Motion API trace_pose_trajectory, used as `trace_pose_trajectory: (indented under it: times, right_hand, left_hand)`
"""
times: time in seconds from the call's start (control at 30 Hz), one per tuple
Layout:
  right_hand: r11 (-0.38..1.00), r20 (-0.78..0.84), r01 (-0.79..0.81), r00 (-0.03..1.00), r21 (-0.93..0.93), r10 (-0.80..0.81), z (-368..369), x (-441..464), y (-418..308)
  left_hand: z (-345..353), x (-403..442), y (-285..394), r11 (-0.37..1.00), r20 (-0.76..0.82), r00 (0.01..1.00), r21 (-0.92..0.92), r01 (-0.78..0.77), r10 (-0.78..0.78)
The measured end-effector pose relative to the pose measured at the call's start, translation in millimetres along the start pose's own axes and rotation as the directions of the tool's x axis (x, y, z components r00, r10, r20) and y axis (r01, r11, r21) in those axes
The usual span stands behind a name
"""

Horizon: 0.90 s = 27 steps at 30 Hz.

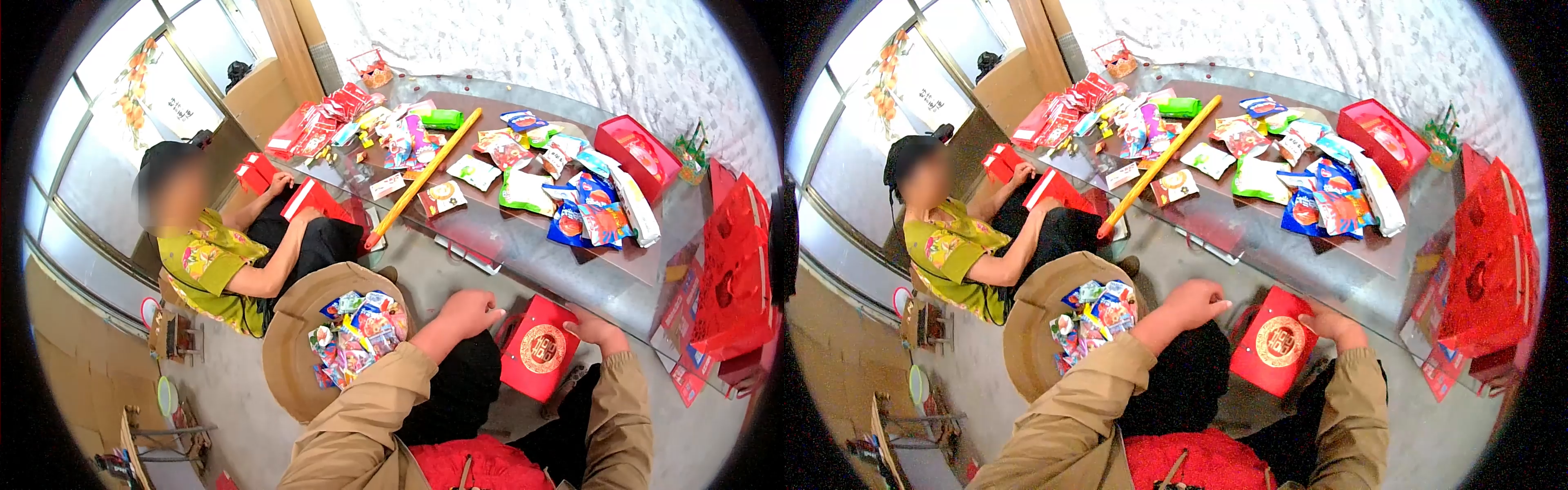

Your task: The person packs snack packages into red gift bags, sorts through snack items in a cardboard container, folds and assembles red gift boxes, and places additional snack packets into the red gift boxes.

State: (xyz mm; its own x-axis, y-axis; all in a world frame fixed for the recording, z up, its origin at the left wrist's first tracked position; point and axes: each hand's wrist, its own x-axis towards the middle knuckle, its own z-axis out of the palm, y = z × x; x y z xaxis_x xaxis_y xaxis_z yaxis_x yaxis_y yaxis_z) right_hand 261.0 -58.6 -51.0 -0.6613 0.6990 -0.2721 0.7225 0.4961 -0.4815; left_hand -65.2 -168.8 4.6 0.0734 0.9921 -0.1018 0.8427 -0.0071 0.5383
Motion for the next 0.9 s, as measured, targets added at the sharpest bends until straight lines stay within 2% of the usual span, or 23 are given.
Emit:
trace_pose_trajectory:
  times: [0.17, 0.27, 0.33, 0.47, 0.5, 0.6, 0.67, 0.73, 0.8, 0.87, 0.9]
  right_hand:
    - [0.98, 0.076, 0.088, 0.992, 0.176, -0.103, -7, -7, -18]
    - [0.983, 0.15, 0.054, 0.985, 0.174, -0.08, -16, -7, -21]
    - [0.982, 0.118, 0.019, 0.992, 0.189, -0.042, 2, 0, 0]
    - [0.976, 0.143, -0.127, 0.984, 0.174, 0.103, 9, 6, 21]
    - [0.992, 0.135, -0.121, 0.984, 0.046, 0.114, 11, 12, 26]
    - [0.987, 0.039, -0.14, 0.99, 0.081, 0.137, 10, 15, 22]
    - [0.989, 0.051, -0.13, 0.991, 0.07, 0.126, 6, 15, 17]
    - [0.986, 0.062, -0.121, 0.991, 0.111, 0.115, 6, 15, 13]
    - [0.973, 0.072, -0.111, 0.993, 0.204, 0.098, 15, 14, 10]
    - [0.981, 0.111, -0.009, 0.994, 0.192, -0.013, 10, 10, 3]
    - [0.981, 0.13, 0.037, 0.99, 0.188, -0.062, 7, 7, -1]
  left_hand:
    - [0, 1, 2, 1.0, 0.017, 1.0, 0.013, 0.014, -0.014]
    - [1, 1, 2, 1.0, 0.005, 1.0, 0.002, 0.012, -0.012]
    - [-3, 0, 2, 0.999, -0.01, 1.0, -0.031, 0.012, -0.012]
    - [-15, -3, -1, 0.921, -0.187, 0.976, -0.388, 0.028, -0.109]
    - [-10, 1, -18, 0.871, -0.256, 0.955, -0.491, 0.004, -0.149]
    - [-36, -1, -51, 0.72, -0.366, 0.891, -0.691, -0.067, -0.269]
    - [-68, -3, -76, 0.655, -0.43, 0.803, -0.753, -0.066, -0.414]
    - [-102, -4, -112, 0.597, -0.514, 0.672, -0.792, -0.131, -0.534]
    - [-138, -14, -136, 0.509, -0.476, 0.55, -0.854, -0.105, -0.686]
    - [-162, -29, -147, 0.5, -0.505, 0.46, -0.854, -0.144, -0.73]
    - [-169, -35, -159, 0.507, -0.5, 0.46, -0.854, -0.12, -0.734]
